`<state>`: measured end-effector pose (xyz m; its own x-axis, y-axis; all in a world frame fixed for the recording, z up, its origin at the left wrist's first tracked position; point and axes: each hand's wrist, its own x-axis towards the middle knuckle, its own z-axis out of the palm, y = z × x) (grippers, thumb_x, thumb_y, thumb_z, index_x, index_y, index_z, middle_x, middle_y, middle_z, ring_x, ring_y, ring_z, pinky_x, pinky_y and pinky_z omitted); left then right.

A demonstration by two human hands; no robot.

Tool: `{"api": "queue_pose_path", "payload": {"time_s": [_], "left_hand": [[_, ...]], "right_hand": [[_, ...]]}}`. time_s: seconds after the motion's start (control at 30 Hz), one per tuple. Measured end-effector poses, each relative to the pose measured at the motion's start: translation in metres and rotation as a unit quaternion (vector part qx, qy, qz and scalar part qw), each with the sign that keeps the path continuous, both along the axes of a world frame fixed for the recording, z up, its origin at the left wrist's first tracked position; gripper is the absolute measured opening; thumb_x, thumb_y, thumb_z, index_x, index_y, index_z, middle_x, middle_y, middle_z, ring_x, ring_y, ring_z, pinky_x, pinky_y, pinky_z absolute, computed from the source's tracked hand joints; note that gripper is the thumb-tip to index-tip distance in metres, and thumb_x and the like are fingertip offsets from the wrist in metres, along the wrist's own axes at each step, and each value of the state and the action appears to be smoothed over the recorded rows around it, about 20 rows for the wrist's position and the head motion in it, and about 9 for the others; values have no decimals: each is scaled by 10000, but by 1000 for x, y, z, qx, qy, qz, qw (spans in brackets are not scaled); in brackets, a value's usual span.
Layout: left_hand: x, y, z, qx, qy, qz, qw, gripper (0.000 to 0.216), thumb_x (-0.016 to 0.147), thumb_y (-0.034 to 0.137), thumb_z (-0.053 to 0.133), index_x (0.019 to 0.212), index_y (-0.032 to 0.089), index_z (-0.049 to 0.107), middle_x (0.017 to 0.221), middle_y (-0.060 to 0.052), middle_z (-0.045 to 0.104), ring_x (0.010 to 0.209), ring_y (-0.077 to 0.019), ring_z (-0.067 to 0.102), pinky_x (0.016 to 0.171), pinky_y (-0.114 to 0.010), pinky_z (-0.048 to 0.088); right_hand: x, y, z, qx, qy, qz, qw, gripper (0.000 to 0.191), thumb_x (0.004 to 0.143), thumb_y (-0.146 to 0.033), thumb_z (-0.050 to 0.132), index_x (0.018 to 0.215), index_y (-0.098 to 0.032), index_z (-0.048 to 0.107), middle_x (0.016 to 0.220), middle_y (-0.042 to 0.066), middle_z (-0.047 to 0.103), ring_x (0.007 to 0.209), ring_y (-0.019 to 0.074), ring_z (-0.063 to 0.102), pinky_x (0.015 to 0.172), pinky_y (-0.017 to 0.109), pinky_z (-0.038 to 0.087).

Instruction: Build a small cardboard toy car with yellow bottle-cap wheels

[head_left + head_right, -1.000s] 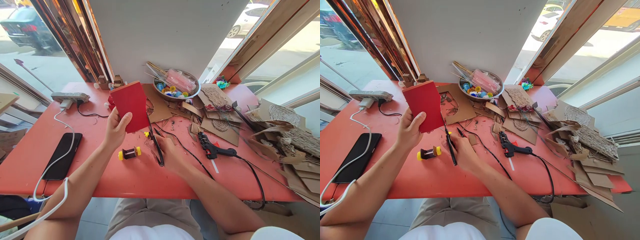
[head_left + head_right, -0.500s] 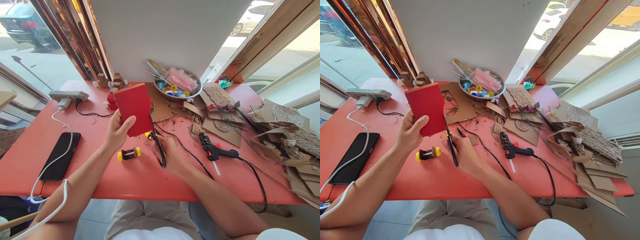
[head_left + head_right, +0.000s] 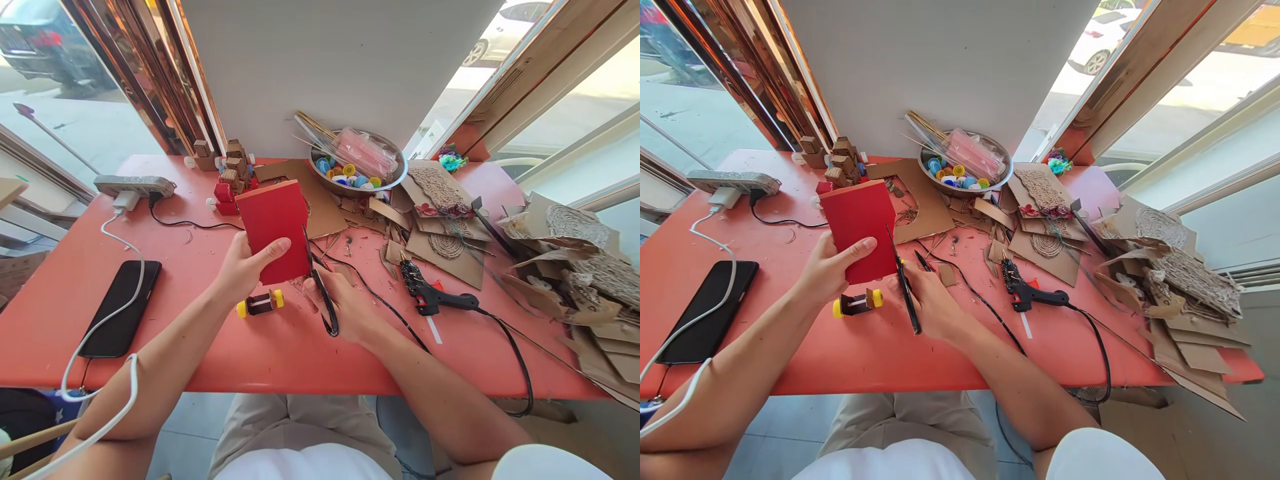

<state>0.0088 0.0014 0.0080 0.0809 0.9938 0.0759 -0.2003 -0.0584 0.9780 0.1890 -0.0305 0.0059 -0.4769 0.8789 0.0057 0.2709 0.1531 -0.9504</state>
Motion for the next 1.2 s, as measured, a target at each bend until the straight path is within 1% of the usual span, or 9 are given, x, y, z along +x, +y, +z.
{"api": "queue_pose_path", "payload": {"time_s": [0.1,0.23,0.4,0.5,0.57,0.67,0.9,1.07,1.2], "left_hand": [[0,-2,2,4,0,2,1000,500,637,597,949,875,187,791,829,-68,797,787,-269,769,726,-381,677],[-1,-2,5,2,3,3,1000,520,622,612,953,870,185,792,824,-67,789,741,-242,743,682,-355,663],[-2,-1,6,0,2,-1,1000,458,628,540,968,862,194,779,757,-40,754,682,-227,718,626,-340,641],[-1,-2,5,-3,12,-17,1000,431,629,525,966,835,196,777,741,-33,750,620,-206,686,565,-321,619],[0,-4,5,-6,23,-27,999,426,632,529,959,816,189,779,745,-36,754,602,-192,671,534,-299,601],[2,-6,6,-6,30,-30,999,414,632,512,962,807,183,782,758,-38,761,620,-184,676,543,-278,596],[2,-7,9,-9,15,-37,999,392,638,492,966,813,198,774,728,-24,757,574,-179,665,520,-281,588],[4,-9,10,-39,-3,-112,993,390,663,490,957,802,197,741,655,-1,726,459,-152,613,450,-285,580],[5,-11,15,-31,8,-102,994,402,655,460,962,799,184,707,626,22,697,472,-134,612,482,-259,584]], "right_hand": [[-1,-2,0,0,15,-5,1000,639,932,-870,401,685,-282,370,581,-31,397,648,182,432,641,348,362],[-4,-6,-3,-11,5,-17,1000,695,910,-923,340,652,-278,357,558,-20,403,605,168,388,585,342,325],[-5,-7,-4,-43,25,-13,999,727,880,-963,328,639,-277,351,553,-21,388,564,155,361,521,339,281],[-4,-6,-3,-58,35,-10,998,719,878,-966,329,665,-279,345,577,-21,396,572,158,374,522,346,294],[-3,-5,-3,-43,37,-9,998,718,881,-965,321,677,-277,353,602,-15,420,590,162,396,543,352,320],[-3,-6,-4,-28,45,-15,999,731,860,-986,318,674,-281,346,607,-15,423,587,161,395,557,355,325],[-6,-10,-6,-87,61,-13,994,720,873,-975,320,656,-289,337,539,-37,379,492,140,368,488,337,290],[-3,-5,-3,-56,59,-18,997,776,782,-1043,337,664,-278,396,544,-25,473,519,143,449,515,336,344],[-6,-7,-7,-86,93,-32,991,752,785,-1028,389,642,-290,351,474,-53,398,430,114,370,430,318,282]]}}
